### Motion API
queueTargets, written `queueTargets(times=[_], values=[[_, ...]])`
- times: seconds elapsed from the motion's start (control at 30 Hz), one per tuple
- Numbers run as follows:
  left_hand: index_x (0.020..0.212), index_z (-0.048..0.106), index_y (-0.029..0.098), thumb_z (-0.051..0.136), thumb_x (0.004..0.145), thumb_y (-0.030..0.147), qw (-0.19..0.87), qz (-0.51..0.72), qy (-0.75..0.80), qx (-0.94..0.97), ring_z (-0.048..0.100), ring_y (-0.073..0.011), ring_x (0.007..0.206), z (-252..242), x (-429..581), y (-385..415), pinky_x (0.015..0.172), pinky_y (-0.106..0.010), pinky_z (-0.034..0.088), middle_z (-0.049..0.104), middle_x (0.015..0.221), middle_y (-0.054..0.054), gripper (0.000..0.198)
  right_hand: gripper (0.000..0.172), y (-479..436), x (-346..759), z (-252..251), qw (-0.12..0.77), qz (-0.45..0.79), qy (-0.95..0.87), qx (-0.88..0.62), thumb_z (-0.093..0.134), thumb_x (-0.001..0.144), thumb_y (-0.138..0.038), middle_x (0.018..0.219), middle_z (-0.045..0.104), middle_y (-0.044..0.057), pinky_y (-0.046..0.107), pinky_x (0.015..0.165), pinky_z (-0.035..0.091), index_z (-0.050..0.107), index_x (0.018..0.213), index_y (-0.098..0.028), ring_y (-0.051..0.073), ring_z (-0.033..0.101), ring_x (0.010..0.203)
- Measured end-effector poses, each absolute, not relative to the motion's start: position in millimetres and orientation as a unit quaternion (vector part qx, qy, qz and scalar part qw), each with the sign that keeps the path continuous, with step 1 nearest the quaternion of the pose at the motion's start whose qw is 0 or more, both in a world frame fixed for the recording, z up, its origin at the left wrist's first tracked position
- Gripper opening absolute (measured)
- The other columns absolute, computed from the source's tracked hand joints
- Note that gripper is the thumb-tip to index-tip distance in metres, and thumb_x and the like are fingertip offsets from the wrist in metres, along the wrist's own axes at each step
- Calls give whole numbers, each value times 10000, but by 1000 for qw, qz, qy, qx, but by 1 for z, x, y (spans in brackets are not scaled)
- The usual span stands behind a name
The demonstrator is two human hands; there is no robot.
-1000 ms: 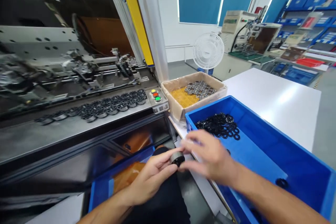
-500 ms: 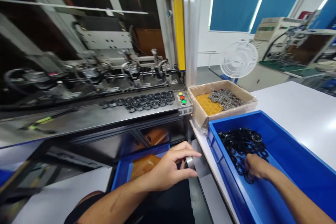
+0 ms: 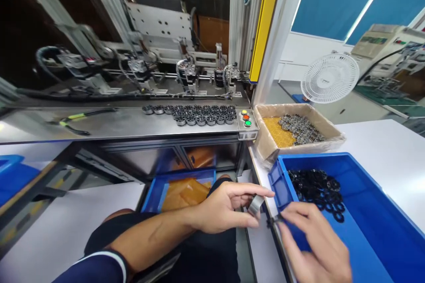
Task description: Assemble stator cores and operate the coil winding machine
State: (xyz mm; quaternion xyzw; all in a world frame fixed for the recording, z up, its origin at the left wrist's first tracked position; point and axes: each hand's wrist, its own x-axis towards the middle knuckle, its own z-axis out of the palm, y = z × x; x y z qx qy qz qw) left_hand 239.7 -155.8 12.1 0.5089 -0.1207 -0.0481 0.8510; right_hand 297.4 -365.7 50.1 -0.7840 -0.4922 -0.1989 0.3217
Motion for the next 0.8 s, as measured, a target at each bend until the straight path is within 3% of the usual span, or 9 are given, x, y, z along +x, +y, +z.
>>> queueTargets(times=[0.17,0.27,0.43,0.8], values=[[1132,712,136,944,394,166,872,-82,-87,474,633,-120,729,7,239,-174,813,-279,529,723,862,-42,773,251,-363,285,45,370,-137,-531,-750,588,829,25,990,576,98,291,776,513,608,1030,-125,174,592,959],[1104,725,119,941,377,127,870,-76,-87,479,614,-95,679,5,238,-179,757,-226,521,707,774,-15,759,277,-368,290,44,371,-146,-538,-743,574,825,53,993,575,100,296,786,511,613,1041,-117,172,585,968],[1080,734,121,938,383,100,878,-59,-83,467,653,-118,751,5,239,-179,804,-230,525,729,841,-38,727,354,-369,290,43,347,-144,-559,-740,605,803,31,1056,571,141,366,831,515,580,1139,-75,227,570,1043],[1067,735,104,959,297,216,875,-112,-34,470,646,-151,748,4,238,-177,795,-291,528,712,785,-23,809,540,-379,300,34,194,-232,-642,-705,631,828,-16,1085,602,148,410,850,510,495,1347,-67,247,579,1035]])
